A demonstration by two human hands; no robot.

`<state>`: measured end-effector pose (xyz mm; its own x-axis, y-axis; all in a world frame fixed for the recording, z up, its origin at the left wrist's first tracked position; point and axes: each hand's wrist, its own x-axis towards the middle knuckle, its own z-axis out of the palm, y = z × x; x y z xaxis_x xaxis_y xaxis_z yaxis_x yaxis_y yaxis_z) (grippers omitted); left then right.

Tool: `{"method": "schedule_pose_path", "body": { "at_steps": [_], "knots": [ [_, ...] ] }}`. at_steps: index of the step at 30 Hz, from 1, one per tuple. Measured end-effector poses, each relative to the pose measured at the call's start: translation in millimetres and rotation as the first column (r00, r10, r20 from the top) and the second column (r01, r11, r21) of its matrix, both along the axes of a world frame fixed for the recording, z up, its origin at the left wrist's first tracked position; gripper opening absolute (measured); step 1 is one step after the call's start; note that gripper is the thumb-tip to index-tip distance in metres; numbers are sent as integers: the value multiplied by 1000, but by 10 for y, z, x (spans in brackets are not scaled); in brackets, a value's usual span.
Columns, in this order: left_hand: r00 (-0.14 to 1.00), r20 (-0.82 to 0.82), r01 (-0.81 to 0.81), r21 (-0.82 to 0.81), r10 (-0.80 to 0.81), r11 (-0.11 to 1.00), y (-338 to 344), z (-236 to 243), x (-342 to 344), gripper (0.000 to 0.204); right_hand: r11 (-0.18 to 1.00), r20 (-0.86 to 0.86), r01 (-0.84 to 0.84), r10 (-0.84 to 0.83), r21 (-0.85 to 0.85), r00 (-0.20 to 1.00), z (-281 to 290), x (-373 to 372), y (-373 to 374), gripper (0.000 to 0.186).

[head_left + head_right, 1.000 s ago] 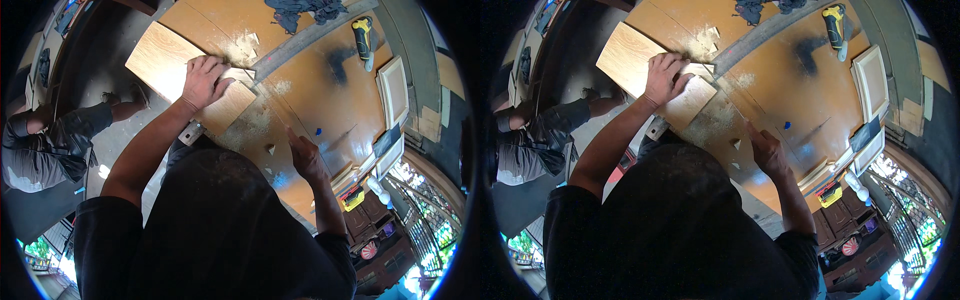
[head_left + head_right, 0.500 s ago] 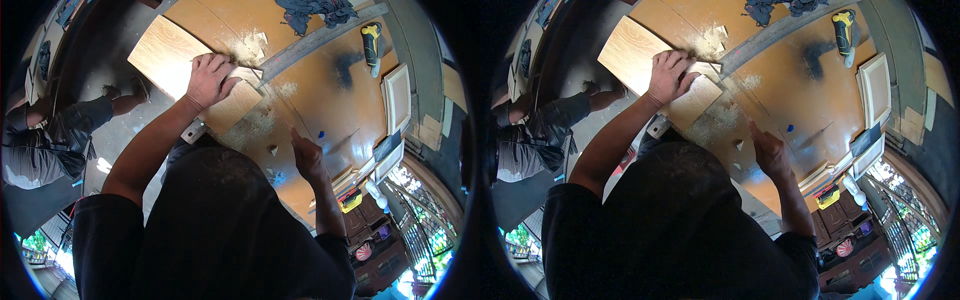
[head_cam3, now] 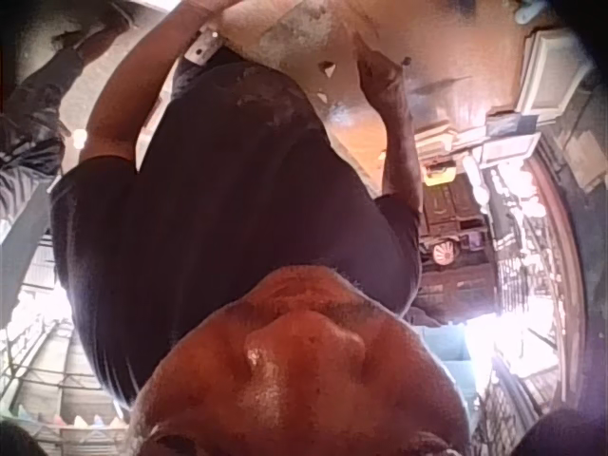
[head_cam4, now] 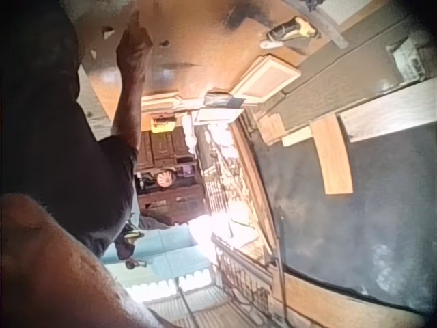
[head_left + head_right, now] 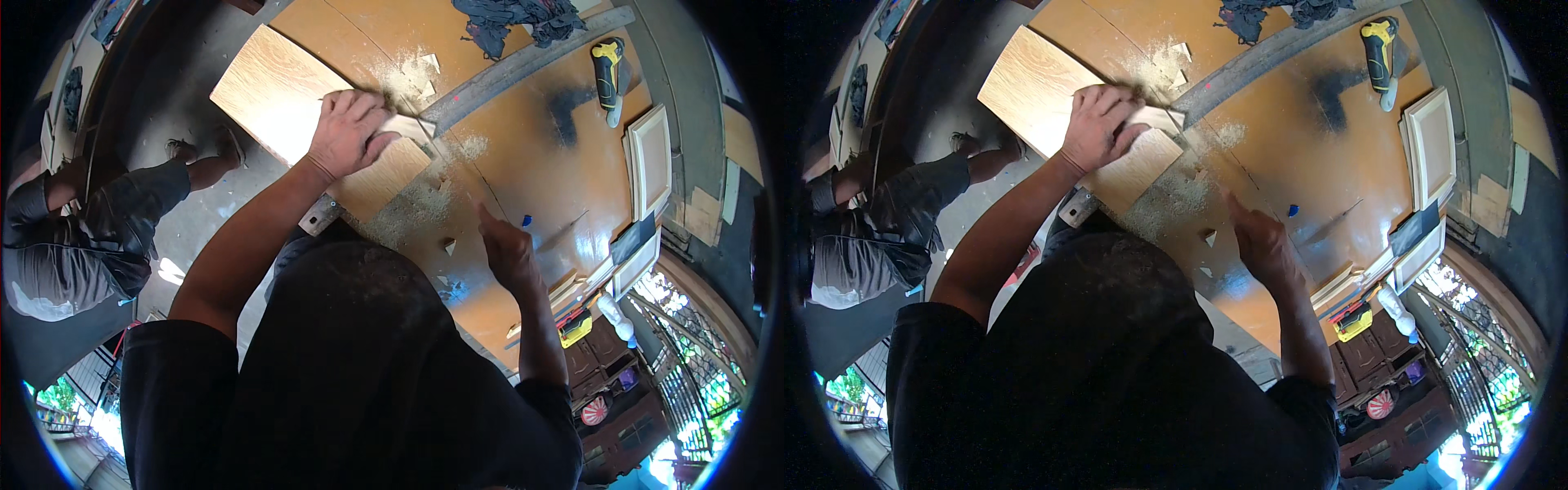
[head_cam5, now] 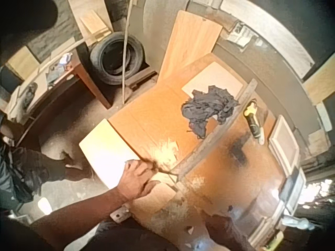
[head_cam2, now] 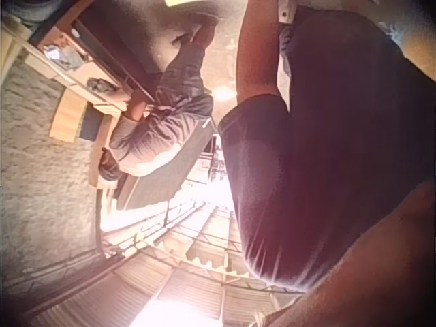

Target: Measure and cut a wooden piece using a hand saw and square ruler.

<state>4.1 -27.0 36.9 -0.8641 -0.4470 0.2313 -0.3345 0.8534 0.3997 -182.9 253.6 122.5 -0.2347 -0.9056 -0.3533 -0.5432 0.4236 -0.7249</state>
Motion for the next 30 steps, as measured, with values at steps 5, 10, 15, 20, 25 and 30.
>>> {"method": "schedule_pose_path", "body": {
  "at_steps": [5,10,15,20,25,30],
  "knots": [
    [995,-11,97,32,-96,995,-1,-19,-31,36,997,-26,-5,3,-73,1000,-370,110,-175,48],
    [997,-6,83,10,-83,997,41,-58,-99,33,929,-62,46,-74,-368,995,-719,145,-693,46],
    [1000,1,-5,-8,5,1000,36,-56,-33,37,998,-42,42,-43,-47,998,-350,28,-44,41],
    [1000,21,10,5,-10,1000,-9,7,-2,39,999,-6,29,-29,-18,1000,-254,-28,75,43],
    [999,-5,41,22,-41,999,48,-61,-116,39,921,-54,30,-55,-388,997,-905,44,-614,45],
    [999,41,-19,1,19,1000,34,-44,-16,37,983,-38,40,-48,-181,998,-609,40,-94,46]
  ]
}}
